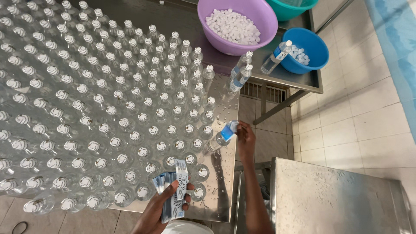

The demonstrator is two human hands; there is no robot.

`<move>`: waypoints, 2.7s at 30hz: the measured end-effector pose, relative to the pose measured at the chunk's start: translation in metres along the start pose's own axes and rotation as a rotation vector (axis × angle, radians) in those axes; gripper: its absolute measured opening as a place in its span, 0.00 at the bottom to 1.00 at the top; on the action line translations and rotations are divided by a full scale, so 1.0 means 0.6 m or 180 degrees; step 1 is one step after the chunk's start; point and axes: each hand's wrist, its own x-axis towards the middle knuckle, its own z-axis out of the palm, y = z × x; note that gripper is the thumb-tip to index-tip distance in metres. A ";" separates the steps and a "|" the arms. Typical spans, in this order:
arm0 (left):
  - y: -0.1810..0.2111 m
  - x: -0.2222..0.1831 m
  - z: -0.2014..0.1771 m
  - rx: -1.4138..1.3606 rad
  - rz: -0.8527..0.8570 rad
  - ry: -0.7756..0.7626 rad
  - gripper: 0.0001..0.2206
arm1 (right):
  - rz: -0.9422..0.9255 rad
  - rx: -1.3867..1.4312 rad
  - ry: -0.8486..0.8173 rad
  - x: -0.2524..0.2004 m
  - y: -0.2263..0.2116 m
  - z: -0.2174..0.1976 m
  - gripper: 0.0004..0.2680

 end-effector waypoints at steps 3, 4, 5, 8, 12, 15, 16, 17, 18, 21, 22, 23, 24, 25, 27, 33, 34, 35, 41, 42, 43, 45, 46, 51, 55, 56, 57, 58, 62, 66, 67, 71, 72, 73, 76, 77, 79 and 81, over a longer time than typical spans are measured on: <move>0.002 0.000 -0.001 0.0050 -0.0038 -0.0022 0.28 | 0.0099 -0.0177 -0.0203 -0.011 0.011 -0.007 0.12; 0.003 -0.002 -0.001 0.0037 -0.0029 -0.0015 0.28 | 0.0097 -0.0178 -0.0220 -0.013 0.009 -0.007 0.12; 0.005 -0.004 0.000 0.0044 -0.0021 0.0027 0.28 | 0.0133 -0.0122 -0.0230 -0.015 0.007 -0.009 0.12; 0.005 -0.006 -0.004 0.0051 -0.0006 0.0073 0.27 | 0.0076 -0.0046 -0.0367 -0.023 0.018 -0.026 0.13; 0.008 -0.009 0.000 0.0022 -0.0001 0.0063 0.27 | 0.0139 0.0352 -0.0843 -0.043 -0.011 -0.039 0.11; 0.007 -0.008 -0.001 0.0053 -0.0046 0.0075 0.28 | 0.0010 0.0242 -0.1261 -0.045 0.023 -0.060 0.17; 0.008 -0.009 0.001 0.0057 -0.0054 0.0079 0.28 | 0.0017 0.0244 -0.1255 -0.051 -0.008 -0.050 0.17; 0.009 -0.011 0.004 0.0073 -0.0042 0.0089 0.27 | 0.0161 -0.0050 -0.1169 -0.057 -0.040 -0.041 0.23; 0.011 -0.011 0.007 0.0095 -0.0026 0.0090 0.27 | 0.0296 -0.0343 -0.1076 -0.060 -0.071 -0.031 0.29; 0.005 -0.007 0.005 0.0119 -0.0034 0.0123 0.27 | 0.0033 -0.0805 -0.0794 -0.059 -0.054 -0.010 0.30; 0.005 -0.009 0.009 0.0123 -0.0040 0.0124 0.27 | 0.0039 -0.0804 -0.0788 -0.060 -0.047 -0.010 0.30; 0.007 -0.012 0.013 0.0160 -0.0048 0.0175 0.27 | -0.0147 -0.0901 -0.0754 -0.061 -0.040 -0.009 0.28; 0.009 -0.013 0.017 0.0195 -0.0042 0.0223 0.28 | -0.0347 -0.0993 -0.0725 -0.058 -0.034 -0.007 0.26; 0.006 -0.009 0.007 0.0197 -0.0034 0.0221 0.28 | -0.0355 -0.0989 -0.0725 -0.063 -0.026 -0.010 0.26; -0.003 -0.001 -0.013 0.0029 0.0001 0.0051 0.28 | -0.0469 -0.0937 -0.0895 -0.066 -0.010 -0.014 0.22; -0.002 -0.013 -0.003 0.0044 0.0064 0.0094 0.27 | 0.0394 -0.0978 -0.0862 -0.072 -0.011 0.007 0.32; 0.001 -0.016 0.003 0.0042 0.0073 0.0095 0.27 | 0.0389 -0.0975 -0.0867 -0.072 0.001 0.010 0.32; 0.004 -0.019 0.009 0.0070 0.0038 0.0175 0.27 | 0.0080 -0.0600 -0.0932 -0.072 0.013 0.012 0.35; 0.006 -0.026 0.015 0.0127 0.0066 0.0173 0.28 | 0.0144 -0.0152 -0.0896 -0.080 0.067 0.027 0.36; 0.005 -0.025 0.013 0.0111 0.0092 0.0156 0.27 | 0.0207 -0.0110 -0.0961 -0.080 0.076 0.030 0.36; 0.006 -0.026 0.014 0.0109 0.0095 0.0158 0.27 | 0.0206 -0.0109 -0.0965 -0.081 0.102 0.033 0.36; 0.009 -0.029 0.016 0.0059 0.0060 0.0199 0.27 | 0.0388 -0.0694 -0.0864 -0.082 0.155 0.041 0.30; 0.010 -0.032 0.019 0.0048 0.0059 0.0210 0.27 | 0.0396 -0.0698 -0.0878 -0.085 0.160 0.044 0.30; 0.011 -0.036 0.017 0.0081 0.0115 0.0220 0.29 | 0.1078 -0.0438 -0.0847 -0.096 0.152 0.066 0.23; 0.010 -0.030 0.009 0.0079 0.0159 0.0234 0.29 | 0.1112 -0.0371 -0.0796 -0.099 0.167 0.068 0.23; 0.010 -0.029 0.007 0.0081 0.0150 0.0209 0.29 | 0.1145 -0.0340 -0.0814 -0.099 0.161 0.068 0.24; 0.010 -0.028 0.005 0.0083 0.0142 0.0184 0.30 | 0.1178 -0.0309 -0.0832 -0.099 0.154 0.068 0.25; 0.012 -0.030 0.010 0.0090 0.0144 0.0183 0.30 | 0.1176 -0.0303 -0.0829 -0.100 0.143 0.064 0.25; 0.017 -0.026 0.017 0.0026 0.0111 0.0344 0.25 | 0.0022 -0.0571 -0.0608 -0.098 0.093 0.057 0.37; 0.019 -0.016 0.019 -0.0037 0.0037 0.0477 0.28 | 0.0025 -0.1034 -0.0165 -0.069 0.111 0.058 0.34; 0.018 -0.009 0.010 -0.0017 0.0041 0.0459 0.28 | 0.0014 -0.1026 -0.0142 -0.044 0.110 0.057 0.34; 0.006 0.006 -0.036 -0.0157 0.0055 0.0315 0.28 | -0.0180 -0.1203 0.0215 0.077 0.105 0.056 0.33; 0.003 0.011 -0.046 -0.0176 0.0065 0.0202 0.29 | -0.0434 -0.1216 0.0309 0.121 0.101 0.055 0.33; 0.003 0.011 -0.048 -0.0174 0.0068 0.0194 0.29 | -0.0441 -0.1215 0.0314 0.168 0.126 0.052 0.33; 0.001 0.010 -0.056 0.0051 0.0255 0.0167 0.29 | -0.0149 -0.1544 0.0478 0.286 0.172 0.052 0.40; 0.000 0.012 -0.060 -0.0004 0.0159 0.0186 0.30 | -0.0224 -0.1363 0.0490 0.311 0.167 0.055 0.37; -0.003 0.013 -0.066 -0.0069 0.0063 0.0217 0.31 | -0.0294 -0.1184 0.0486 0.339 0.171 0.061 0.34; -0.004 0.017 -0.073 -0.0040 0.0109 0.0180 0.30 | -0.0211 -0.1280 0.0485 0.349 0.189 0.068 0.44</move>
